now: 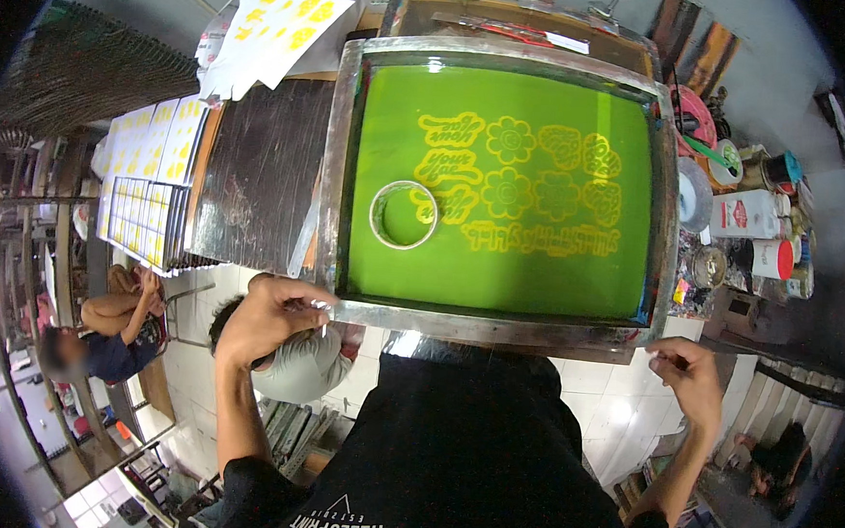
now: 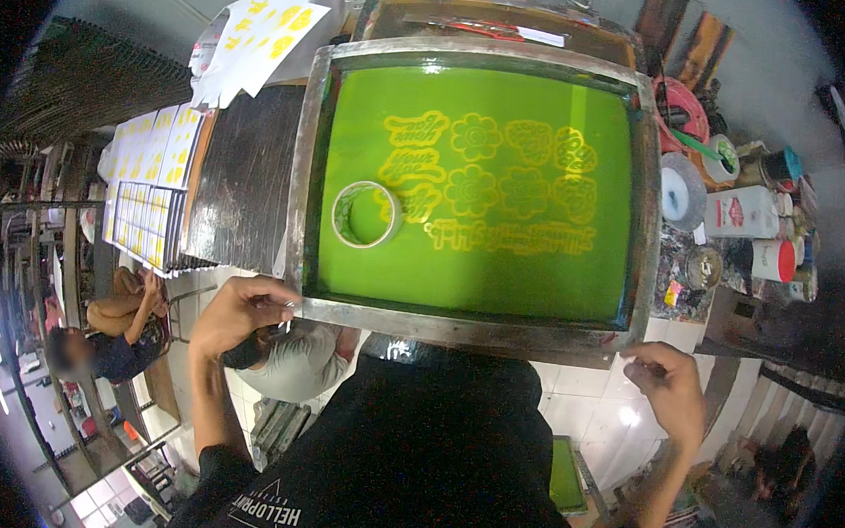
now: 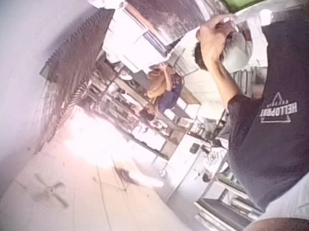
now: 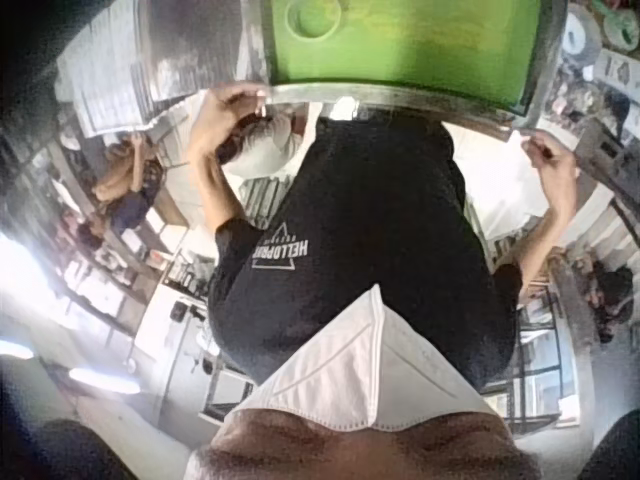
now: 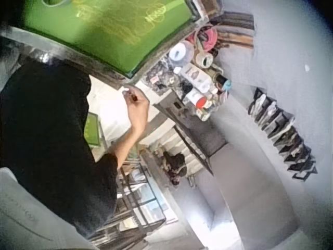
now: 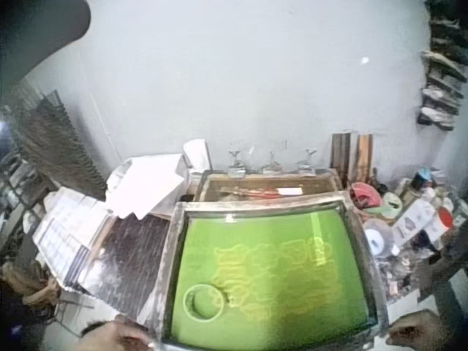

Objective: The person applies adhesive tape to the edges of a screen printing frame and trims the excess using a knife.

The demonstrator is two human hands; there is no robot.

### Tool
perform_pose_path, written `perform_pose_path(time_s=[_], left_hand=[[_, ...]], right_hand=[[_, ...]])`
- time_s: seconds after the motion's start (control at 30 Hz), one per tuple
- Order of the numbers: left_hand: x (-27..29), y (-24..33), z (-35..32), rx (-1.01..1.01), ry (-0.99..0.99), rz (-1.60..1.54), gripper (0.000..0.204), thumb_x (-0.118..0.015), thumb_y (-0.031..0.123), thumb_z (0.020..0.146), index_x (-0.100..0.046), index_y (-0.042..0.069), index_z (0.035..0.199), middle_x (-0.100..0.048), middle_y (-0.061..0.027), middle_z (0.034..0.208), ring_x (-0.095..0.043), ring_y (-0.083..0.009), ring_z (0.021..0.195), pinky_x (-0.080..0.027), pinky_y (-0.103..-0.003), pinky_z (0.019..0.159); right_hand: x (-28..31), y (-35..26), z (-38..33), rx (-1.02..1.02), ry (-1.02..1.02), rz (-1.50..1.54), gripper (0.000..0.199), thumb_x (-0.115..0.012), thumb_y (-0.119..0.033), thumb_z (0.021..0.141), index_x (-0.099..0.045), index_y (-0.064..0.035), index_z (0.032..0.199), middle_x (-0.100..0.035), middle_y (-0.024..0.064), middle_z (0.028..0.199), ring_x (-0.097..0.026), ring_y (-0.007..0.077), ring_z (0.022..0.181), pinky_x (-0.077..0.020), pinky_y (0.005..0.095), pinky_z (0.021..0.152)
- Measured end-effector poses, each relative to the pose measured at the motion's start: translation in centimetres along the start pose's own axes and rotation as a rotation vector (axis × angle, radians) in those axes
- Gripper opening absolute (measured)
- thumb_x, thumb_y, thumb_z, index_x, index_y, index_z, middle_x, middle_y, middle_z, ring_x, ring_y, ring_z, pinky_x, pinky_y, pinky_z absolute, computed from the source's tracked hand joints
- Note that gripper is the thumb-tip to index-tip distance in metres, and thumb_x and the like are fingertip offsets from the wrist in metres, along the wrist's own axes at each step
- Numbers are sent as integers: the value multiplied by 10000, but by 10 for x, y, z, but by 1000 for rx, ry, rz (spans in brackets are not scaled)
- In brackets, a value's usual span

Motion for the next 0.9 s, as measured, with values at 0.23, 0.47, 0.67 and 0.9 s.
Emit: perform_pose_path(time_s=[0.23,0.47,0.67,0.9], left_hand=[[-16,-21,12,77,96,-51,165,-785,3,837,-745,6,996,-704,-31,818,-635,-107,737,-512,-273,692],[-18,-16,15,151,127,-142,46,-748,45,901,-750,0,895,-690,-16,736,-599,-71,639,-473,-244,583],[-18,7,9,177,193,150,96,-768,97,879,-768,5,853,-685,-95,669,-623,-165,662,-495,-311,675],[-26,-5,10,-9,302,407,115,-764,189,875,-792,79,894,-709,-139,720,-646,-321,761,-445,-395,914]], right_hand=[[-12,34,36,-76,104,185,82,-706,28,871,-703,7,950,-629,-2,732,-514,64,591,-406,234,518],[-10,36,45,-80,146,136,60,-710,-17,885,-738,26,916,-627,5,694,-534,65,590,-431,248,524],[-11,20,46,-107,136,25,72,-724,-31,882,-740,36,903,-650,24,726,-555,91,611,-459,265,558],[-16,3,45,63,272,-216,92,-757,-35,820,-741,38,874,-668,132,810,-638,222,764,-494,359,720]])
Point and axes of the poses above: each hand's wrist, its own z-axis towards the middle knuckle, its own x-axis out of the back of the hand, y = z × x, the point moved 3 cm from there along z, towards the middle knuckle
